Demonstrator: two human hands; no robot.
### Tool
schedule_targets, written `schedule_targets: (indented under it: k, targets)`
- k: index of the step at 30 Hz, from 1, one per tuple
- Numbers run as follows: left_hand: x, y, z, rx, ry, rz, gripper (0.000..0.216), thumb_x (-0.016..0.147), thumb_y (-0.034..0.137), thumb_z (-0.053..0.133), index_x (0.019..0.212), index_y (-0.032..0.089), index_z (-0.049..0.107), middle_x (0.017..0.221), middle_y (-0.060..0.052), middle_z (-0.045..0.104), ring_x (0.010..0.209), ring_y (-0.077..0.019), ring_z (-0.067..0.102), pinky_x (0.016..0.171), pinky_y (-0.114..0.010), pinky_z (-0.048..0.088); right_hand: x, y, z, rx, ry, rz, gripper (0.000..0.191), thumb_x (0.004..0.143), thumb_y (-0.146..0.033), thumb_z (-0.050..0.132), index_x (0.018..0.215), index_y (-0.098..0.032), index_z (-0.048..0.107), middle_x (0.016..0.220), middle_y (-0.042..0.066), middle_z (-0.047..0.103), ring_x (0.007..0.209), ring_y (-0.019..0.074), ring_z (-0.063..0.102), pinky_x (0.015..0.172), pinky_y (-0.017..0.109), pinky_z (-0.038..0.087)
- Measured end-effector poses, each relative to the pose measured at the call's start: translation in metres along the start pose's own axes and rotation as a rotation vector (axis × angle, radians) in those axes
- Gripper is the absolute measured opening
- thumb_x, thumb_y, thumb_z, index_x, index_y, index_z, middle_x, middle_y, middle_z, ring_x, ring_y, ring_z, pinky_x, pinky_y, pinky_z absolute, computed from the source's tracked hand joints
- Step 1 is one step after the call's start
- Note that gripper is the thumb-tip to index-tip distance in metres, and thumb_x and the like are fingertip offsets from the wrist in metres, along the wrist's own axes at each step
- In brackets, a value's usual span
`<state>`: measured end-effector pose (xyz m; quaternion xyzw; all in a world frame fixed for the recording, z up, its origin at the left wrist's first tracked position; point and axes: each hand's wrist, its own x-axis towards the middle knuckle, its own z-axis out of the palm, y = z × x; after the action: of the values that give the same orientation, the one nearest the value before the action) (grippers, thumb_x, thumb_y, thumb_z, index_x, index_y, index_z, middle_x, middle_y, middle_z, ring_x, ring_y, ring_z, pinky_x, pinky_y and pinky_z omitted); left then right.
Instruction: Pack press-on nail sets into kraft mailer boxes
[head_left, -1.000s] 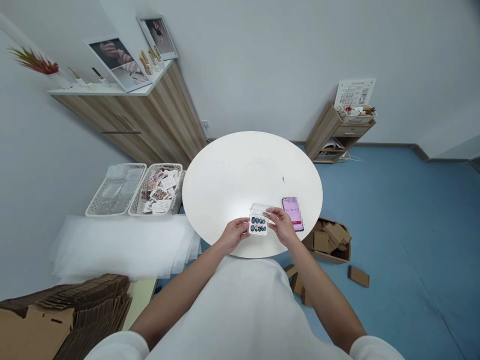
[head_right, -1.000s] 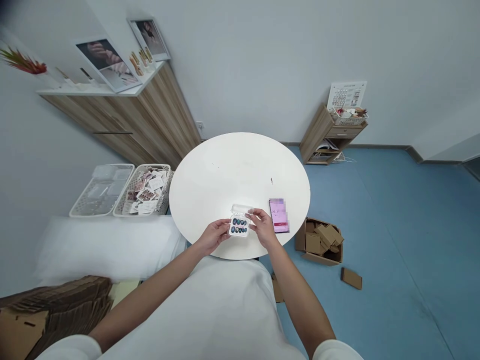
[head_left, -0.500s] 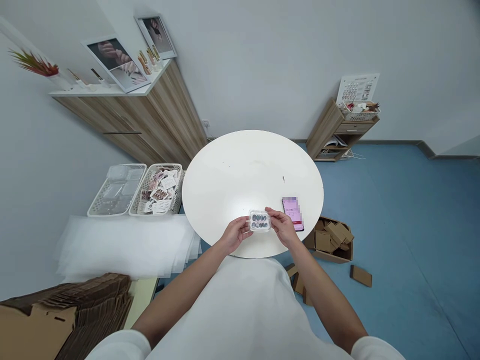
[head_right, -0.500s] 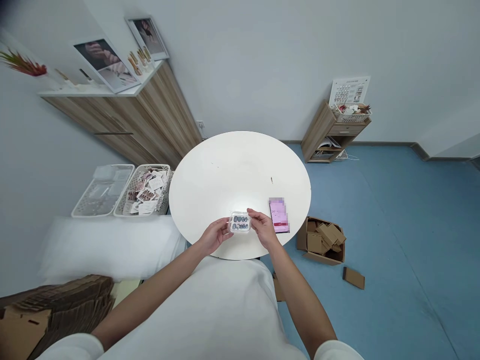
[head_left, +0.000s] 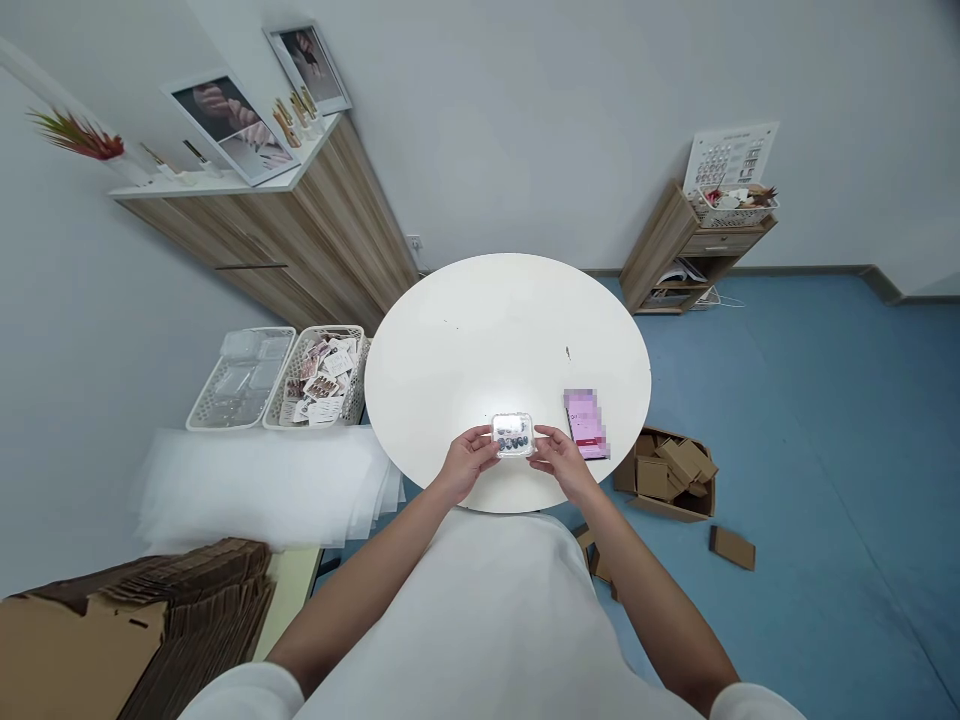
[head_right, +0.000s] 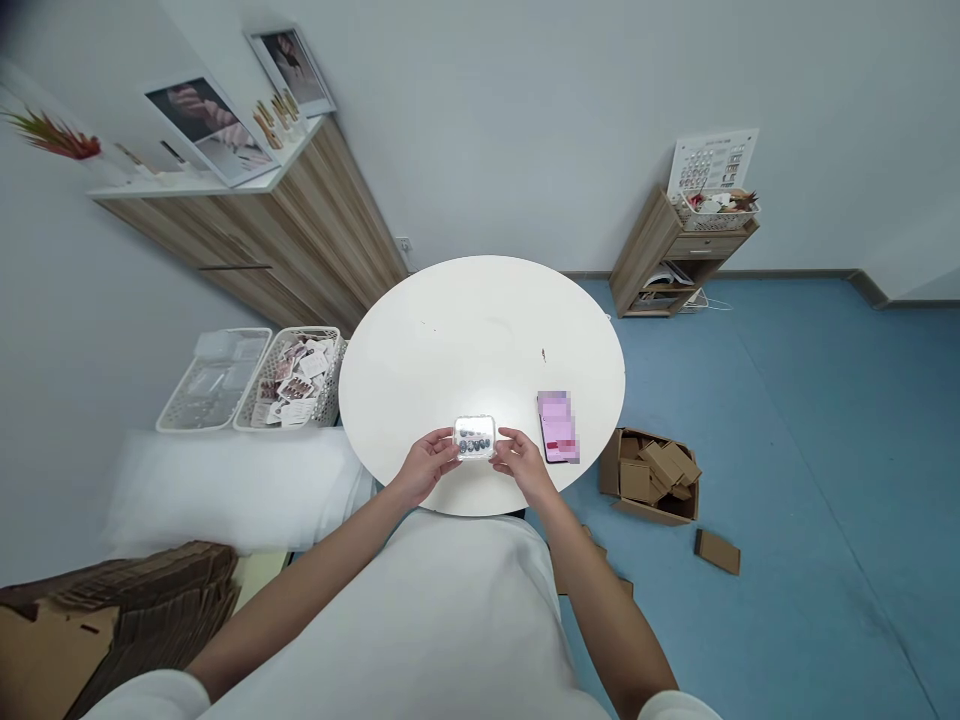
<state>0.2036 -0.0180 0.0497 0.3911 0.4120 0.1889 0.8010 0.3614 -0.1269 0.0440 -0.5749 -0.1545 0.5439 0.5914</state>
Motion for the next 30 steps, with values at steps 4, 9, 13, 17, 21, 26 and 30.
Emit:
schedule_targets:
  k: [4,9,13,17,21,26,30]
  targets:
    - [0.003,-0.006,0.004,0.039,0.027,0.005,0.049,0.057,0.027,0.075,0.100,0.017,0.055,0.090,-0.006,0.063,0.083,-0.0153,0.060,0.078,-0.034,0.048,-0.005,0.004,-0.003,0.018,-0.009,0.014,0.040,0.063,-0.035,0.067,0.099,-0.023,0.054,0.073,-0.003,0.055,0.068,0.0136,0.061,0.072,0.033,0.048]
    - [0.002,-0.017,0.010,0.086,0.039,-0.015,0.050,0.057,0.027,0.075,0.101,0.018,0.055,0.080,-0.001,0.059,0.077,-0.0121,0.058,0.075,-0.032,0.049,-0.004,0.013,-0.011,0.030,-0.004,0.026,0.041,0.060,-0.034,0.069,0.095,-0.020,0.053,0.065,-0.004,0.054,0.061,0.0120,0.058,0.068,0.032,0.047]
    - [0.001,-0.025,0.013,0.178,0.037,0.015,0.050,0.059,0.032,0.072,0.103,0.018,0.054,0.078,0.000,0.057,0.076,-0.0126,0.058,0.074,-0.034,0.050,-0.003,0.017,-0.019,-0.030,-0.005,0.022,0.043,0.057,-0.035,0.070,0.094,-0.019,0.053,0.061,-0.005,0.053,0.057,0.0103,0.053,0.061,0.029,0.044]
    - [0.001,-0.022,0.012,0.385,0.023,0.141,0.050,0.067,0.040,0.064,0.110,0.018,0.050,0.086,-0.004,0.056,0.081,-0.0143,0.057,0.078,-0.035,0.047,-0.002,0.013,-0.022,-0.057,-0.015,0.002,0.043,0.058,-0.036,0.069,0.094,-0.019,0.054,0.059,-0.005,0.051,0.056,0.0096,0.048,0.058,0.027,0.040]
    - [-0.006,-0.003,0.006,0.760,0.003,0.322,0.080,0.060,0.045,0.068,0.129,0.025,0.032,0.108,-0.007,0.052,0.099,-0.0197,0.051,0.084,-0.038,0.043,0.003,0.007,-0.023,-0.081,-0.054,-0.012,0.044,0.059,-0.037,0.068,0.097,-0.020,0.053,0.060,-0.005,0.051,0.057,0.0103,0.047,0.058,0.027,0.040]
    - [-0.014,0.015,0.001,1.183,-0.068,0.474,0.093,0.053,0.048,0.072,0.132,0.028,0.026,0.105,-0.006,0.055,0.095,-0.0223,0.050,0.084,-0.041,0.040,0.011,0.008,-0.019,-0.115,-0.156,0.003,0.046,0.062,-0.037,0.067,0.101,-0.021,0.050,0.061,-0.004,0.051,0.058,0.0105,0.048,0.061,0.029,0.041]
    - [-0.015,0.014,-0.004,1.279,-0.023,0.518,0.081,0.059,0.044,0.069,0.129,0.026,0.033,0.098,-0.006,0.057,0.087,-0.0213,0.052,0.077,-0.038,0.043,0.014,0.012,-0.014,-0.168,-0.254,-0.019,0.046,0.065,-0.038,0.065,0.105,-0.021,0.048,0.065,-0.004,0.050,0.062,0.0111,0.050,0.066,0.031,0.044]
